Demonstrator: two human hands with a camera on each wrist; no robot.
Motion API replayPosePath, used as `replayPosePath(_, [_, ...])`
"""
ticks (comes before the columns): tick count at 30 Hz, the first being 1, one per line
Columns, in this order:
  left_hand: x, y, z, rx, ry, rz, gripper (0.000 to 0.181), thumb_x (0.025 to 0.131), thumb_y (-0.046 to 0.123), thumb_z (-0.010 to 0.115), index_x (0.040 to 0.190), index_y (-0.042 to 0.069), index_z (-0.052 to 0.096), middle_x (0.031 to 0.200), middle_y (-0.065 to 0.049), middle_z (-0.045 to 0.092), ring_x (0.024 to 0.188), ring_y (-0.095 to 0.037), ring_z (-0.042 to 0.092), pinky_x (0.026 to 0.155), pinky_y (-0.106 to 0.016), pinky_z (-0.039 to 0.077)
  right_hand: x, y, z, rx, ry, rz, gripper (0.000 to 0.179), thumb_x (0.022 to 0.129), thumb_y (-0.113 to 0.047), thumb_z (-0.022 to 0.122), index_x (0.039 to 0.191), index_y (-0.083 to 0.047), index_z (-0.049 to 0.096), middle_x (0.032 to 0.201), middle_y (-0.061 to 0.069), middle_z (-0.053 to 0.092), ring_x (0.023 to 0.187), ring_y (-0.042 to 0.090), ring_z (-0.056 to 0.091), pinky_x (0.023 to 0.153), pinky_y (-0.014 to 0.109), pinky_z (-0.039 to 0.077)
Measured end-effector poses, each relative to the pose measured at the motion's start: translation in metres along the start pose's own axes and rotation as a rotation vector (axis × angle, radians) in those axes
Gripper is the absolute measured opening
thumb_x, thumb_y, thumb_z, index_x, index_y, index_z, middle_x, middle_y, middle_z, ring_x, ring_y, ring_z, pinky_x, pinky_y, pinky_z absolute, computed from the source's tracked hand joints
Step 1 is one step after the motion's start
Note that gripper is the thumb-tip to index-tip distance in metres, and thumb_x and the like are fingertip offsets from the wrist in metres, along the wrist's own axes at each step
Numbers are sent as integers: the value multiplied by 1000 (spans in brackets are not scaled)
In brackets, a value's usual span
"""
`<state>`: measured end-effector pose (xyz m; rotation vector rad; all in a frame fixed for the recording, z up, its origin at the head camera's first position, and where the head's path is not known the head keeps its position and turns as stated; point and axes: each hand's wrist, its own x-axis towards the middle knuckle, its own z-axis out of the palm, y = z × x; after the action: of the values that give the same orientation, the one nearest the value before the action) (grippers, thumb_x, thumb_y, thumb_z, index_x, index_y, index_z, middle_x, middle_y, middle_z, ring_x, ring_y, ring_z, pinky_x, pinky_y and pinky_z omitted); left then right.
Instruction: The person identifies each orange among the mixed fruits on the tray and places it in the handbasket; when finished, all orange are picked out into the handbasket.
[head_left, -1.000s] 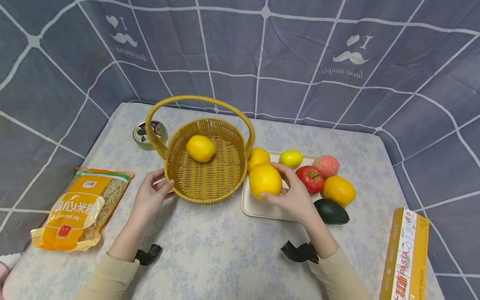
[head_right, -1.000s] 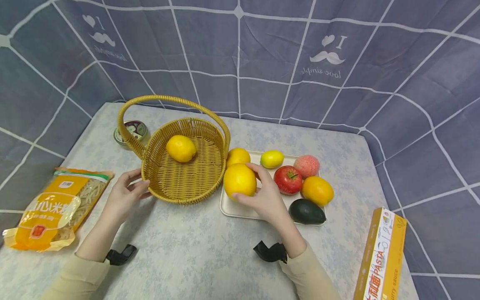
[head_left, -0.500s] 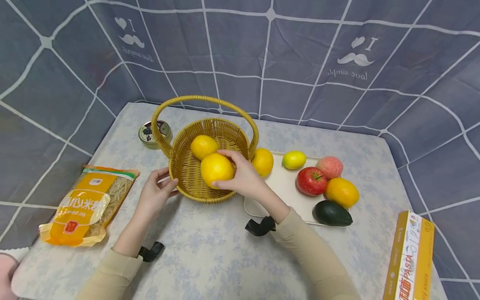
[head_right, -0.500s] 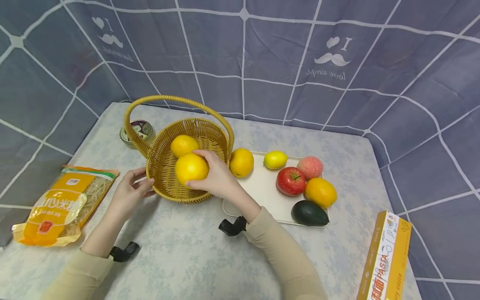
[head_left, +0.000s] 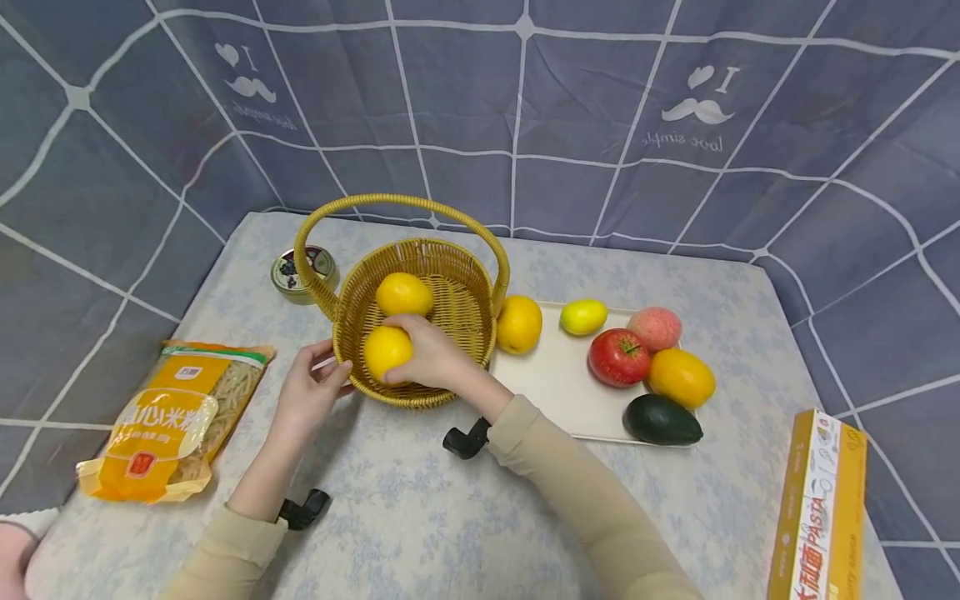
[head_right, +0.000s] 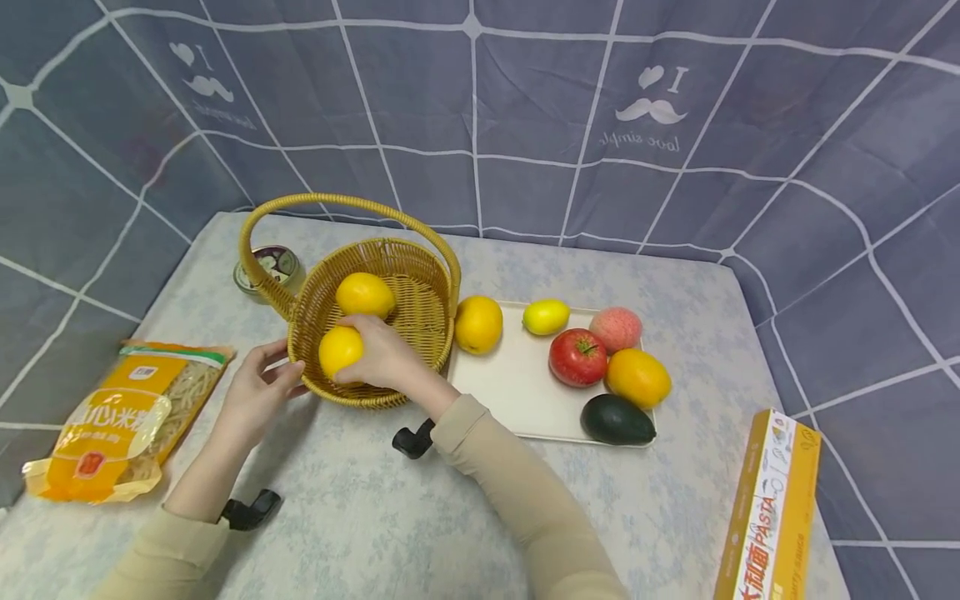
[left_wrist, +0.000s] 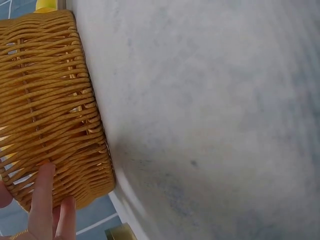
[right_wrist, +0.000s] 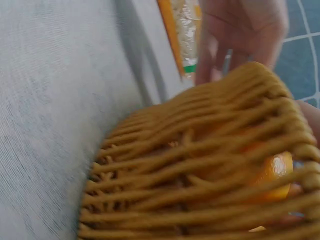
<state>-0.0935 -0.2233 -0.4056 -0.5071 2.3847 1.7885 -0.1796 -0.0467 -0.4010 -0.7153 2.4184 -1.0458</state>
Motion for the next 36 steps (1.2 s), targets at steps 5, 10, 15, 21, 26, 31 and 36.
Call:
replayPosePath(5, [-2,-1,0,3,15,15,58,104,13,47,154,0,20,154,-21,31,134,-34,48,93,-30,58,6,-1,12,-48,-53,-24,84,81,-19,81,152,-14,37,155,5,39,138,21,42,114,38,41])
replayPosePath(10, [-1,-1,0,-2,23,26,58,104,14,47,154,0,20,154,-22,31,134,-34,47,90,-26,58,8,-2,13,-92,-76,-27,89,82,-21,82,155,-14,32,159,6,33,144,21,36,119,39,35])
replayPosePath(15, [-2,-4,-1,-7,20,23,59,104,15,47,154,0,19,153,-22,30,136,-34,45,92,-29,58,8,-2,10,-97,-87,-4,91,80,-21,83,155,-16,32,156,10,37,140,23,41,116,41,39])
replayPosePath(21, [-3,-6,-2,-8,19,20,59,104,16,47,154,1,19,154,-21,30,136,-33,45,92,-30,58,2,-1,7,-69,-92,36,90,82,-27,81,156,-15,31,158,9,34,143,24,37,118,43,35])
replayPosePath(26, [0,-4,-2,2,17,38,58,104,14,48,153,0,20,153,-23,31,135,-35,46,91,-31,58,-11,-1,-3,-53,-63,7,81,87,-31,76,154,-13,34,158,8,35,144,23,37,119,40,34])
replayPosePath(31, [1,-3,-1,7,16,36,58,104,13,48,153,-1,21,153,-23,31,135,-35,46,92,-34,58,-34,2,-19,-20,-28,-86,63,92,-32,71,147,-13,46,151,6,45,139,22,44,116,39,39])
replayPosePath(36, [2,-3,-1,13,15,26,57,104,13,48,153,-1,21,153,-23,31,135,-35,45,92,-35,58,-56,12,-38,91,41,-138,51,93,-27,69,140,-14,55,143,3,54,133,24,50,112,41,43])
